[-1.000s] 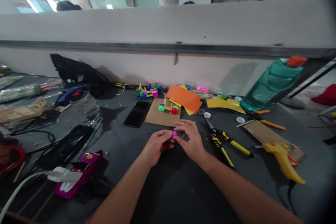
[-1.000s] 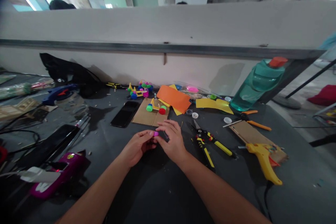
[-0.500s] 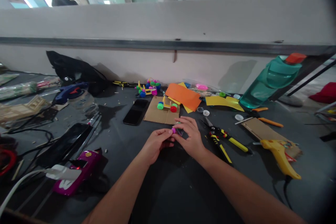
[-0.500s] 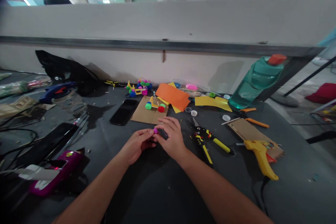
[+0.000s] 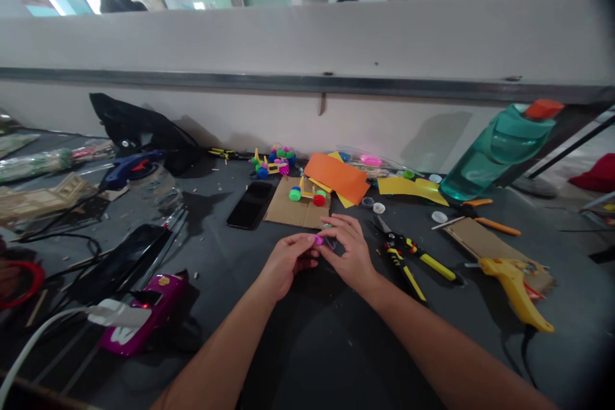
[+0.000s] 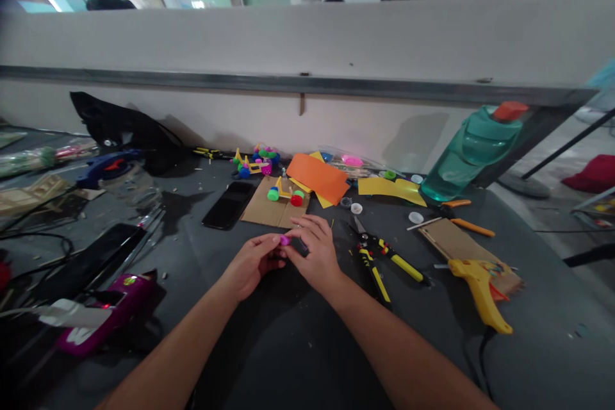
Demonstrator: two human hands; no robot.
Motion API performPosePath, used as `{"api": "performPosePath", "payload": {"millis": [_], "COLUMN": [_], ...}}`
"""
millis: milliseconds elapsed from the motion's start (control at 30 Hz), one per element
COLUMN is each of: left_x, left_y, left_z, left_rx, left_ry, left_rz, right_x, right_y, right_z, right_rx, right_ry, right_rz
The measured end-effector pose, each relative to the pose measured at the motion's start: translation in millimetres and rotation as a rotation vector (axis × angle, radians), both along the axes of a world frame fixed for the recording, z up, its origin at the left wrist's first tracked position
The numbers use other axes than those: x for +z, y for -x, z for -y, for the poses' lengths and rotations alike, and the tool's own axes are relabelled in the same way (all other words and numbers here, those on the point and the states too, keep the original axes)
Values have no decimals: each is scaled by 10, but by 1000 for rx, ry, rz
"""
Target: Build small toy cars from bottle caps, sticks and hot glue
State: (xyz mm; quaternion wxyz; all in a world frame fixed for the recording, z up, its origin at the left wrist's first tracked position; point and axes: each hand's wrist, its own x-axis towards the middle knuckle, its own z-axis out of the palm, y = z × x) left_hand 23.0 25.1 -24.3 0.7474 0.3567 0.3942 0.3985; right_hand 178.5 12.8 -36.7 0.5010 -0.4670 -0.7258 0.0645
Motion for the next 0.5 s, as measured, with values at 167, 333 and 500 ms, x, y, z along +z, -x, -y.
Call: {"api": "performPosePath", "payload": {"millis": [167,333,500], "left_x": [-9,-16,-23], "left_y": [-1,3,5], "left_z": [-1,1,6], "left_rx": [20,-3,-10], "left_ry": [8,-3,-15], "left_rz": [-15,-7,-12], "right_x": [-1,1,-15], "right_y": [5,6,7], "right_z": [9,8,-2], "right_rx": [10,3,7], "right_ry": [-5,-14,-21], "right_rz": [26,30,41]}}
